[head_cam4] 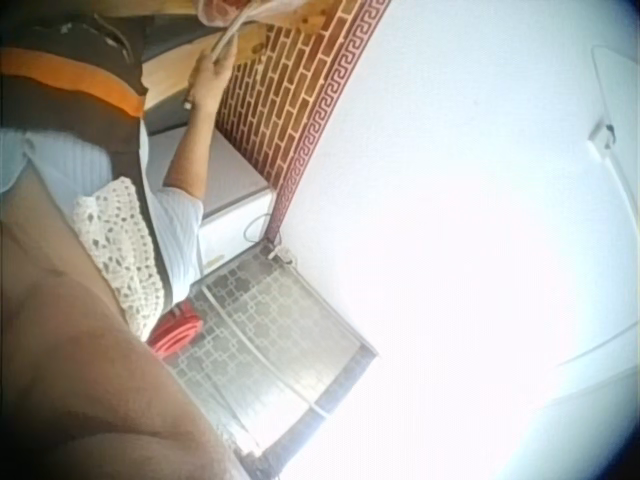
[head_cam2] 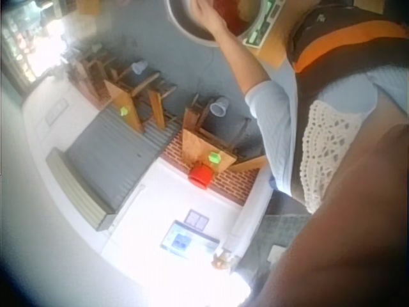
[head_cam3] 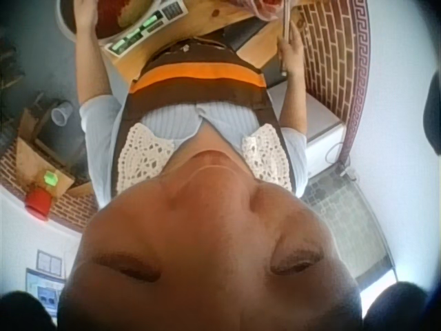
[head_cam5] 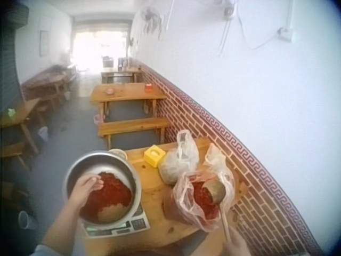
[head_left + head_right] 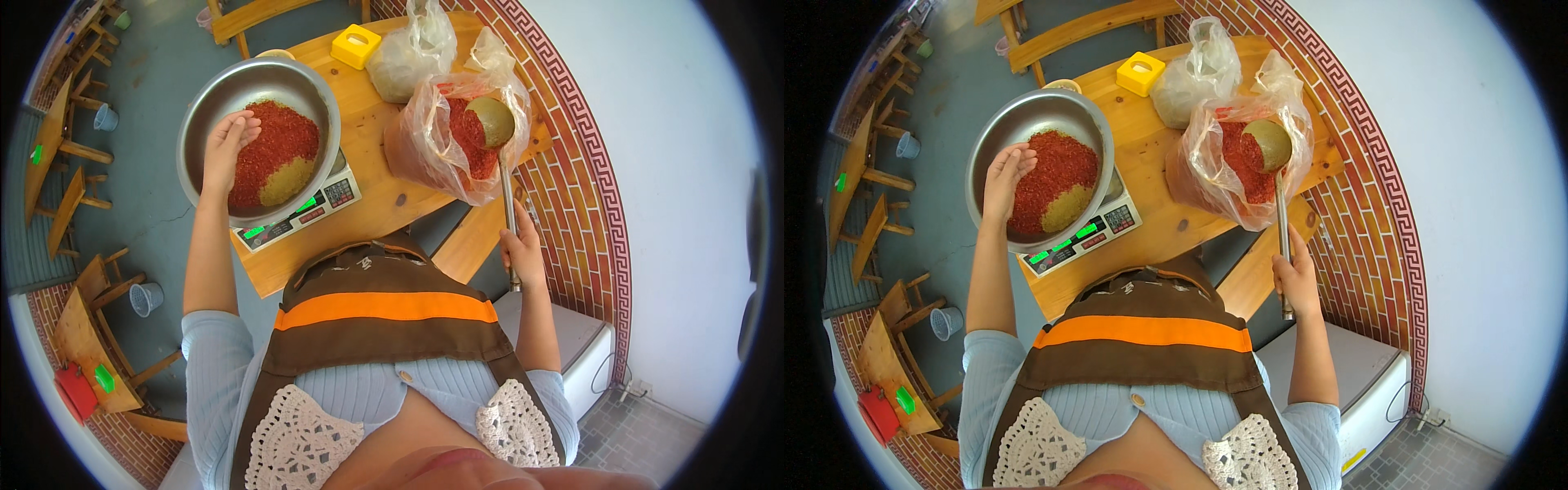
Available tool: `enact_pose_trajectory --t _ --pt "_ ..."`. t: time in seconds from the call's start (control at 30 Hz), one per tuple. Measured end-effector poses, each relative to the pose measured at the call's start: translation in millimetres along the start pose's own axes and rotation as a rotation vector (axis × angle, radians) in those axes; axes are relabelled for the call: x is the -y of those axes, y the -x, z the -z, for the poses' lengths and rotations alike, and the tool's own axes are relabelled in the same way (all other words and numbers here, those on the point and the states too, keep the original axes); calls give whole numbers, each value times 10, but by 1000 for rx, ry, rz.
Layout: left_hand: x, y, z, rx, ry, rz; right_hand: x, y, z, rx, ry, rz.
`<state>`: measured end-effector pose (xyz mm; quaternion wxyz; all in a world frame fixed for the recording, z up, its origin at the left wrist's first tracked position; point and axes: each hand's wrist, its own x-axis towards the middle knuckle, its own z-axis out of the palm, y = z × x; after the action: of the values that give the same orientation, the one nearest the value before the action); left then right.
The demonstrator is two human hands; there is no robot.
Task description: The person portions a red granular food item from a plastic bag into a metal bowl on a digital scale, then transfers some into a small bowl. The person ties the plastic bag and places it on the table.
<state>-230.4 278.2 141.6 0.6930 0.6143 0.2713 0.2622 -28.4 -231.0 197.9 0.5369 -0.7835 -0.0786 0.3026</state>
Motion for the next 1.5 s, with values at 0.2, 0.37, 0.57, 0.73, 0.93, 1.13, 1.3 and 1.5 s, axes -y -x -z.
enact_pose_trajectory --t 0.2,0.37,0.57,0.73,0.93,1.13,1.3,1.5 --pt "32 96 26 -15 31 -5 309 53 -27 65 -250 -14" --pt "-30 261 203 -125 104 -72 697 107 -172 210 -323 37" --pt "-200 384 294 -338 208 -216 859 -74 -792 549 -186 125" --pt "-319 476 245 -372 236 -271 537 -536 -1663 499 510 959" --pt "-373 639 349 -390 237 -307 312 -768 -1983 365 810 1103" --pt "-352 716 435 -408 250 -312 438 -703 -1893 513 619 770" --pt "-328 680 427 -388 257 -321 548 -616 -1776 615 420 583" --pt "-300 642 360 -390 257 -304 504 -582 -1729 657 272 495"
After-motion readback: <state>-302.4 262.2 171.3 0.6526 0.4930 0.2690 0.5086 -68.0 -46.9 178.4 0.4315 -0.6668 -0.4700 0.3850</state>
